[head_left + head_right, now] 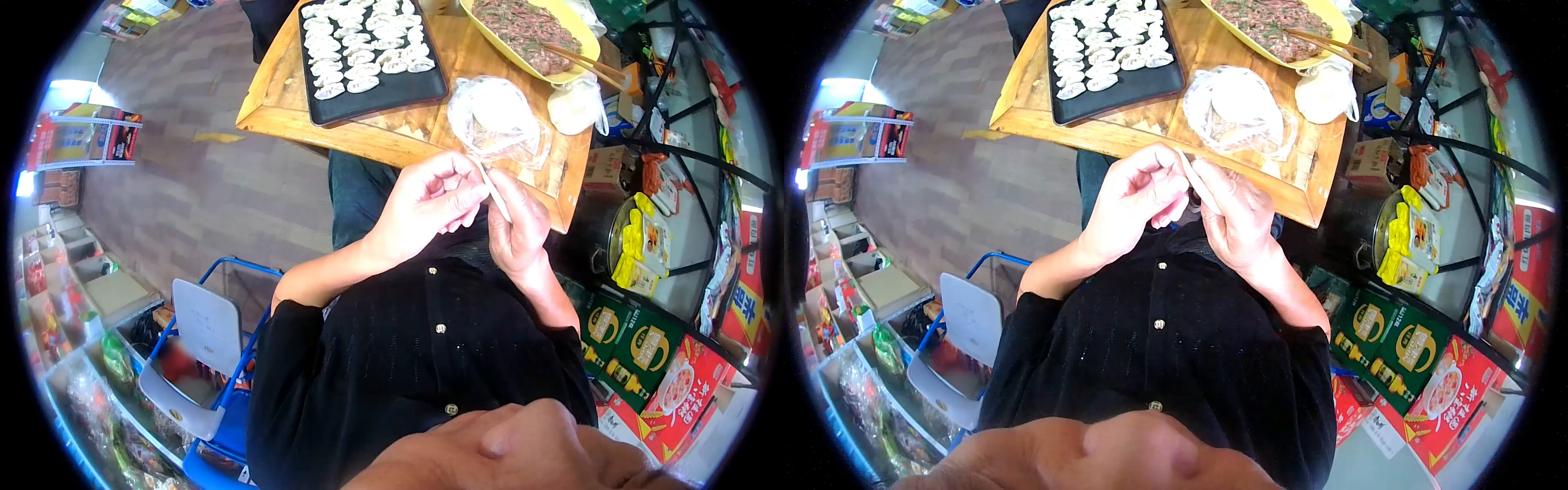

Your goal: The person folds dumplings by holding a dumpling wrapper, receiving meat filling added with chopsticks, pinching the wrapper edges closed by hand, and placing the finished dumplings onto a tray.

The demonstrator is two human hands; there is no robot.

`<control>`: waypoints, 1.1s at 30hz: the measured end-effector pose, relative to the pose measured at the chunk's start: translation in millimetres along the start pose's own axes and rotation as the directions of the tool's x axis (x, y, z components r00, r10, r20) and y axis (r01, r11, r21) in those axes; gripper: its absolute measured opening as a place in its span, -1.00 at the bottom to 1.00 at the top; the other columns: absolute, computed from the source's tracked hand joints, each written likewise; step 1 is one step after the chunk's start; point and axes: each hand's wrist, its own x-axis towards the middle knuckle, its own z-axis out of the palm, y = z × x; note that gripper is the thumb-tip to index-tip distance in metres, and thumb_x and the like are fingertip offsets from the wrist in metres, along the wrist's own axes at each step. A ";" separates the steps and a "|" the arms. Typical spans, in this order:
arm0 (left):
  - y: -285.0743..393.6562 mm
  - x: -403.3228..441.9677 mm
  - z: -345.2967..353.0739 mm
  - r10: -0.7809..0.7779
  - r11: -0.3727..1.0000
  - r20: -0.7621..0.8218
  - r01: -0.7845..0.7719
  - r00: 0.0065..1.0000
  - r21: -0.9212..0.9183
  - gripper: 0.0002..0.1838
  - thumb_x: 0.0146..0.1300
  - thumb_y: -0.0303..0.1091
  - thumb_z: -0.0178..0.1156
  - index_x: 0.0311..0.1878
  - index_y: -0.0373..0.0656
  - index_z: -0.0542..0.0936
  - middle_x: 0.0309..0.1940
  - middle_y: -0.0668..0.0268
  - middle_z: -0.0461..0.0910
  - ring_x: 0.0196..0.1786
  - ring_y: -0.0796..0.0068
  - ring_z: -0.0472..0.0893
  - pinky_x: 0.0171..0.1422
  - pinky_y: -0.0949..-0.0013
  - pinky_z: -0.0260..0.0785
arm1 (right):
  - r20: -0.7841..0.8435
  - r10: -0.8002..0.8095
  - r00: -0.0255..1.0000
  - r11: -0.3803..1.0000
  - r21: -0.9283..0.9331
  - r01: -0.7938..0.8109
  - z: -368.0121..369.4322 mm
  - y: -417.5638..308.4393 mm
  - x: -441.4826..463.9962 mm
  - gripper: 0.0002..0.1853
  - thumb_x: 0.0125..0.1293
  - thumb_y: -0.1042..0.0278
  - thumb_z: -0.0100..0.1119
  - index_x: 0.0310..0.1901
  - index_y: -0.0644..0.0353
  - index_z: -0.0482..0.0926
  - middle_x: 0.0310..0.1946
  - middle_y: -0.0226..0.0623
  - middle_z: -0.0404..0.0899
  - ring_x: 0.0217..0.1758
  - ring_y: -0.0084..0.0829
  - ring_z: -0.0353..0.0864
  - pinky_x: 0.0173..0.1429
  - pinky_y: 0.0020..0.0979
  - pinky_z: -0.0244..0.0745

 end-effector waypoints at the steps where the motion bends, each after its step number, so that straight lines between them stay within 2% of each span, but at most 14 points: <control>1: 0.2 1.4 -0.7 -0.023 0.999 0.012 0.023 1.000 -0.037 -0.87 0.40 -0.37 0.21 -0.18 -0.22 0.51 -0.43 0.48 0.48 -0.44 0.77 0.41 -0.40 0.66 0.24 | -0.010 -0.010 1.000 1.000 -0.005 0.010 1.0 1.6 -0.7 -0.62 0.24 0.69 0.19 0.12 0.40 0.54 -0.21 -0.05 0.66 -0.24 -0.16 0.72 -0.15 -0.34 0.58; 3: -0.6 2.5 -0.6 -0.048 0.996 0.022 0.049 0.999 -0.072 -0.86 0.41 -0.35 0.20 -0.18 -0.23 0.52 -0.44 0.47 0.48 -0.45 0.78 0.42 -0.41 0.67 0.23 | -0.021 -0.017 1.000 1.000 -0.007 0.017 0.9 3.4 -1.5 -0.62 0.22 0.70 0.19 0.11 0.40 0.55 -0.21 -0.05 0.66 -0.23 -0.14 0.72 -0.14 -0.33 0.58; 5: -2.4 3.5 0.7 -0.045 0.996 0.009 0.044 0.999 0.081 -0.86 0.40 -0.37 0.20 -0.16 -0.22 0.49 -0.44 0.44 0.44 -0.45 0.72 0.40 -0.40 0.63 0.23 | 0.014 -0.004 1.000 1.000 0.019 0.004 -1.0 3.8 -2.2 -0.58 0.21 0.69 0.20 0.14 0.40 0.52 -0.17 -0.01 0.65 -0.19 -0.12 0.71 -0.09 -0.30 0.57; 6: -4.6 4.2 1.4 -0.050 0.995 0.008 0.049 0.999 0.081 -0.86 0.40 -0.37 0.20 -0.16 -0.22 0.49 -0.44 0.44 0.44 -0.45 0.72 0.40 -0.40 0.63 0.23 | 0.013 0.001 1.000 1.000 0.021 -0.001 -1.3 3.7 -2.7 -0.58 0.21 0.69 0.20 0.14 0.40 0.52 -0.17 -0.01 0.65 -0.19 -0.12 0.71 -0.09 -0.30 0.57; 8: -11.4 5.3 1.7 0.045 0.995 -0.021 -0.043 0.999 0.089 -0.87 0.36 -0.42 0.24 -0.16 -0.21 0.49 -0.40 0.46 0.45 -0.39 0.74 0.41 -0.35 0.62 0.27 | 0.072 0.076 0.994 0.995 0.064 -0.081 -2.1 3.3 -4.3 -0.52 0.23 0.66 0.17 0.22 0.40 0.45 -0.12 0.03 0.63 -0.12 -0.08 0.70 -0.03 -0.26 0.56; 9: -14.9 5.4 0.8 0.041 0.995 -0.019 -0.039 0.999 0.089 -0.87 0.36 -0.42 0.24 -0.16 -0.21 0.49 -0.40 0.46 0.45 -0.39 0.74 0.41 -0.35 0.62 0.27 | 0.070 0.080 0.994 0.994 0.063 -0.085 -1.4 3.1 -5.1 -0.52 0.23 0.66 0.17 0.22 0.40 0.45 -0.12 0.03 0.63 -0.12 -0.08 0.70 -0.03 -0.26 0.56; 11: -20.5 5.6 -0.9 0.125 0.963 -0.041 -0.111 0.991 0.245 -0.85 0.31 -0.47 0.28 -0.16 -0.20 0.48 -0.36 0.48 0.46 -0.34 0.76 0.42 -0.30 0.62 0.30 | 0.128 0.184 0.974 0.973 0.115 -0.199 1.0 2.4 -5.8 -0.47 0.26 0.61 0.15 0.29 0.39 0.37 -0.08 0.07 0.61 -0.07 -0.04 0.68 0.02 -0.23 0.54; 14: -19.9 5.7 0.1 0.124 0.938 -0.051 -0.101 0.991 0.332 -0.83 0.29 -0.49 0.30 -0.18 -0.19 0.47 -0.36 0.49 0.46 -0.35 0.78 0.41 -0.29 0.63 0.30 | 0.174 0.240 0.955 0.953 0.143 -0.266 1.6 3.5 -7.1 -0.44 0.28 0.59 0.13 0.33 0.39 0.32 -0.07 0.09 0.60 -0.06 -0.03 0.67 0.03 -0.24 0.54; 20: -24.0 6.3 1.7 0.121 0.954 -0.090 -0.091 0.989 0.287 -0.82 0.28 -0.48 0.32 -0.21 -0.18 0.46 -0.38 0.50 0.44 -0.37 0.79 0.40 -0.31 0.65 0.28 | 0.177 0.233 0.956 0.960 0.118 -0.255 3.6 3.8 -9.6 -0.42 0.26 0.61 0.14 0.35 0.38 0.30 -0.08 0.07 0.60 -0.07 -0.04 0.68 0.03 -0.24 0.55; 24: -26.8 7.1 1.0 0.166 0.937 -0.070 -0.135 0.984 0.323 -0.82 0.28 -0.49 0.31 -0.21 -0.18 0.45 -0.38 0.50 0.44 -0.38 0.79 0.39 -0.33 0.65 0.28 | 0.143 0.207 0.968 0.967 0.118 -0.224 6.4 3.5 -8.8 -0.41 0.25 0.63 0.14 0.34 0.38 0.31 -0.09 0.06 0.61 -0.09 -0.06 0.69 0.02 -0.25 0.55; 33: -30.1 7.3 -0.3 0.163 0.928 -0.058 -0.133 0.985 0.347 -0.83 0.29 -0.51 0.28 -0.18 -0.19 0.45 -0.30 0.47 0.44 -0.32 0.78 0.41 -0.26 0.64 0.29 | 0.152 0.270 0.951 0.948 0.130 -0.290 2.7 2.5 -9.0 -0.48 0.32 0.55 0.15 0.31 0.39 0.35 -0.08 0.06 0.62 -0.07 -0.08 0.69 0.03 -0.26 0.55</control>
